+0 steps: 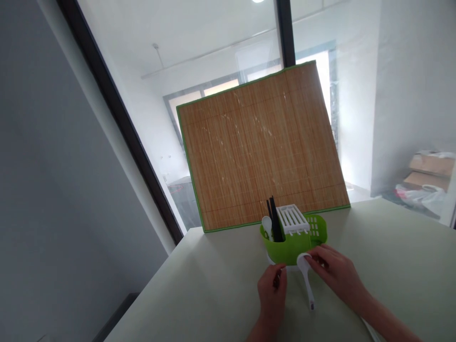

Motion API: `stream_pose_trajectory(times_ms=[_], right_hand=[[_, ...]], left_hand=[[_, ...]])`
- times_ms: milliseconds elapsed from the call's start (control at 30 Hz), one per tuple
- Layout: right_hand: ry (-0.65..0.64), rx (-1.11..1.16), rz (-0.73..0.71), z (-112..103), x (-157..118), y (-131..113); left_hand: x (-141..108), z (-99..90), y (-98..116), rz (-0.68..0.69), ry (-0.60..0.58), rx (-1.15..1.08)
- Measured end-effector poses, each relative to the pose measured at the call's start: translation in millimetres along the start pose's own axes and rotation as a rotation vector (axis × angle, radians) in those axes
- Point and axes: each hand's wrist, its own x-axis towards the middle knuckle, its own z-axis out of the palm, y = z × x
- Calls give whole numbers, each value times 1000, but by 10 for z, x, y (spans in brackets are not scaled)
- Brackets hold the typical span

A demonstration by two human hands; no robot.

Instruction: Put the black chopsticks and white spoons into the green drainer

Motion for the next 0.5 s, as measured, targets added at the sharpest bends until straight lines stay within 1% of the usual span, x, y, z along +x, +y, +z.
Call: stream_pose_trajectory(times_ms=[100, 200, 400, 500], right_hand=[[14, 1, -35, 45, -30, 4], [34, -17, -81, 48, -37, -15], [59, -48, -160, 65, -58, -51], [66, -26, -178, 80, -80, -71]], left_hand=[[-37, 17, 67, 87, -6, 59], [-44, 26, 172, 205, 8, 144], [84, -7, 469, 404, 126, 402], [129, -38, 585, 514, 133, 543]])
